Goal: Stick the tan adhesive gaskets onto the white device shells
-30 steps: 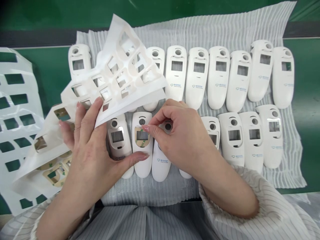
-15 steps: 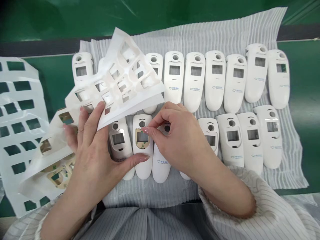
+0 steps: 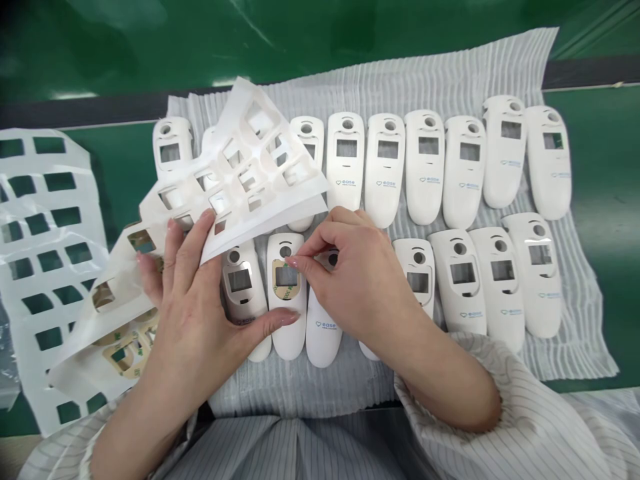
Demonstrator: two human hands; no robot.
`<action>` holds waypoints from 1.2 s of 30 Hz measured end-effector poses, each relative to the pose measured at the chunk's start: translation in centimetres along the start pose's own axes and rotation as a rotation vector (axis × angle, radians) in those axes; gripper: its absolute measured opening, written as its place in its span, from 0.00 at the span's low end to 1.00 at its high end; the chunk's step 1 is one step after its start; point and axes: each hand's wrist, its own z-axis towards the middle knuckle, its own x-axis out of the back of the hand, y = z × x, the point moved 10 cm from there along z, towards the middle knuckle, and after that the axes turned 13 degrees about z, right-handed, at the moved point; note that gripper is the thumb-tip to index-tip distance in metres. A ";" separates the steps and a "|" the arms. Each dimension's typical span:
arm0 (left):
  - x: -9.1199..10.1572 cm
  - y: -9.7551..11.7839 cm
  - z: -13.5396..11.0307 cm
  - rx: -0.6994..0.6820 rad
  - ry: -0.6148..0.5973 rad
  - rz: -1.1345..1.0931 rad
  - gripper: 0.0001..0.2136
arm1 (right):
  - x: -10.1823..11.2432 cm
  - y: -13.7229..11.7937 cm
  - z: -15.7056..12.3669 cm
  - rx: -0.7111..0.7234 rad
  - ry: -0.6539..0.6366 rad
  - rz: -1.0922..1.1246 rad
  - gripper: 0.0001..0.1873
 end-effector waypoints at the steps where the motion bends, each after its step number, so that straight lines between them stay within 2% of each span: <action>1: 0.0 0.0 0.0 0.000 0.002 0.002 0.32 | -0.1 0.0 0.0 -0.001 -0.001 0.005 0.07; 5: 0.1 0.0 0.0 -0.001 0.012 0.011 0.33 | 0.1 0.3 0.1 0.003 0.027 -0.014 0.07; 9: 0.1 0.1 0.1 -0.004 0.010 0.024 0.32 | 0.3 0.5 0.2 0.004 0.046 -0.082 0.16; 18: -0.1 -0.2 -0.1 0.000 0.034 0.058 0.38 | -1.8 -0.6 1.2 0.087 -0.154 -0.187 0.16; 24: 0.2 -0.8 -0.1 0.023 0.096 -0.025 0.42 | -2.5 -2.7 1.6 0.128 -0.233 -0.161 0.15; 29: 1.6 -3.2 -0.4 0.164 0.194 -0.297 0.51 | 0.0 -3.6 3.0 0.034 -0.334 0.054 0.13; 31: 1.8 -4.1 -0.7 0.225 0.213 -0.404 0.47 | 2.2 -3.5 5.1 -0.018 -0.333 0.188 0.11; 33: 1.9 -4.4 -1.0 0.255 0.219 -0.466 0.41 | 5.1 -2.9 8.4 -0.053 -0.213 0.321 0.12; 36: 2.4 -4.6 -1.2 0.277 0.259 -0.497 0.37 | 8.7 -1.5 13.5 -0.079 0.065 0.467 0.10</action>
